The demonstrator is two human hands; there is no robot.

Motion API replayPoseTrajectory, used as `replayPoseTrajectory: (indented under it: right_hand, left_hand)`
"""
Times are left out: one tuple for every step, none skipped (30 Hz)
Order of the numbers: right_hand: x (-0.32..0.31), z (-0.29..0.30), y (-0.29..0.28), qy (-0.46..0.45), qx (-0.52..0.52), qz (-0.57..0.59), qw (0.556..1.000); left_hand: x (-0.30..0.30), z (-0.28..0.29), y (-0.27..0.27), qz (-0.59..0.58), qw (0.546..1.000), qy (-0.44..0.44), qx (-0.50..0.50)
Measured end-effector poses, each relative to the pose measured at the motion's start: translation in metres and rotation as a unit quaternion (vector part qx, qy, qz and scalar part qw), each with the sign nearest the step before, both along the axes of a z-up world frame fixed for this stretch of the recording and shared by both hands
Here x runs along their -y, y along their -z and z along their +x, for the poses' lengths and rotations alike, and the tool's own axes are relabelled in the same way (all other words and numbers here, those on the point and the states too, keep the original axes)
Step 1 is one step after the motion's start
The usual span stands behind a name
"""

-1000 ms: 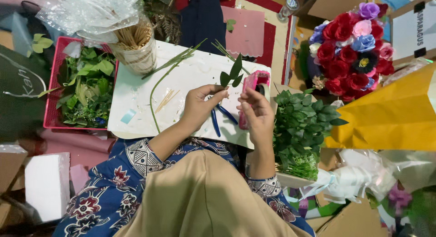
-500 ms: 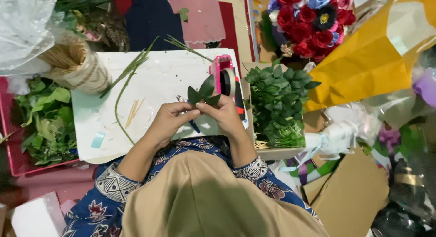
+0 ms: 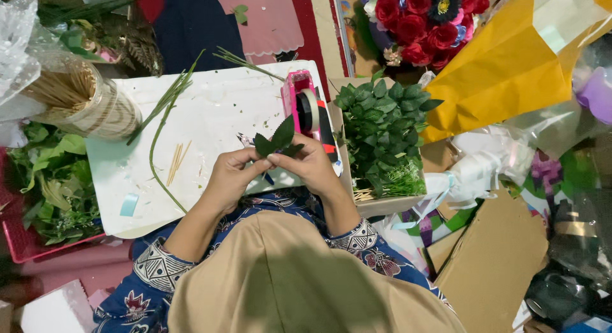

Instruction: The person prepares floral greenery by attaching leaves to stems using tape and pliers while working on a low table-top surface.

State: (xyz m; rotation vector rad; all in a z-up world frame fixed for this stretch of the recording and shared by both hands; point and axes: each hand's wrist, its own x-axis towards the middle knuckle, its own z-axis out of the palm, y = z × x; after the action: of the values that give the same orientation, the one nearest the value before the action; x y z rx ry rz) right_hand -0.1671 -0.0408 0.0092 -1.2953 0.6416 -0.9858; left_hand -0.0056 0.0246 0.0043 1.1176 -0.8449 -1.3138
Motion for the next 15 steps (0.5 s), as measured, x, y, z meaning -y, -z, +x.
replayPoseTrajectory:
  right_hand:
    - [-0.001, -0.001, -0.015, 0.002, 0.0, 0.001, 1.0]
    - [-0.003, -0.002, -0.029, -0.004, 0.002, -0.012, 1.0]
    - [-0.004, -0.004, -0.044, -0.01, 0.003, -0.026, 1.0]
    - [-0.001, -0.009, -0.039, -0.006, 0.002, -0.025, 1.0]
    - [0.002, -0.016, -0.033, 0.005, -0.013, -0.036, 0.999]
    - [0.004, -0.022, -0.028, 0.016, -0.029, -0.046, 0.998]
    - [0.004, -0.026, -0.037, 0.02, -0.031, -0.045, 0.998]
    - [0.003, -0.029, -0.046, 0.031, -0.06, -0.063, 0.996]
    - [0.003, -0.033, -0.055, 0.041, -0.089, -0.083, 0.992]
    - [-0.001, -0.033, -0.061, 0.044, -0.092, -0.083, 0.991]
    - [-0.005, -0.034, -0.066, 0.08, -0.078, -0.083, 0.99]
    - [-0.009, -0.034, -0.072, 0.116, -0.065, -0.083, 0.988]
    - [-0.004, -0.048, -0.077, 0.116, -0.069, -0.083, 0.987]
    - [0.001, -0.062, -0.083, 0.182, -0.097, -0.107, 0.973]
    - [0.008, -0.075, -0.089, 0.246, -0.123, -0.132, 0.952]
  left_hand:
    - [0.0, -0.001, -0.001, 0.001, 1.0, 0.002, 0.0]
    - [0.0, -0.002, -0.001, -0.017, 1.0, 0.001, 0.025]
    - [0.0, -0.003, -0.002, -0.036, 0.998, 0.001, 0.05]
    - [0.0, -0.002, 0.002, -0.035, 0.998, 0.005, 0.05]
    - [0.0, -0.001, 0.006, -0.057, 0.992, 0.013, 0.108]
    - [0.0, -0.001, 0.01, -0.079, 0.983, 0.021, 0.166]
    - [0.0, -0.002, 0.008, -0.079, 0.983, 0.025, 0.164]
    - [-0.001, -0.003, 0.006, -0.083, 0.979, 0.038, 0.184]
    - [0.0, -0.005, 0.004, -0.087, 0.974, 0.05, 0.204]
    - [0.0, -0.007, 0.006, -0.088, 0.974, 0.053, 0.201]
    - [-0.001, -0.01, 0.008, -0.113, 0.983, 0.066, 0.13]
    - [-0.003, -0.013, 0.01, -0.136, 0.986, 0.079, 0.058]
    - [-0.005, -0.012, 0.007, -0.136, 0.986, 0.079, 0.054]
    - [-0.007, -0.011, 0.003, -0.122, 0.988, 0.083, 0.05]
    - [-0.007, -0.01, 0.0, -0.111, 0.989, 0.087, 0.046]
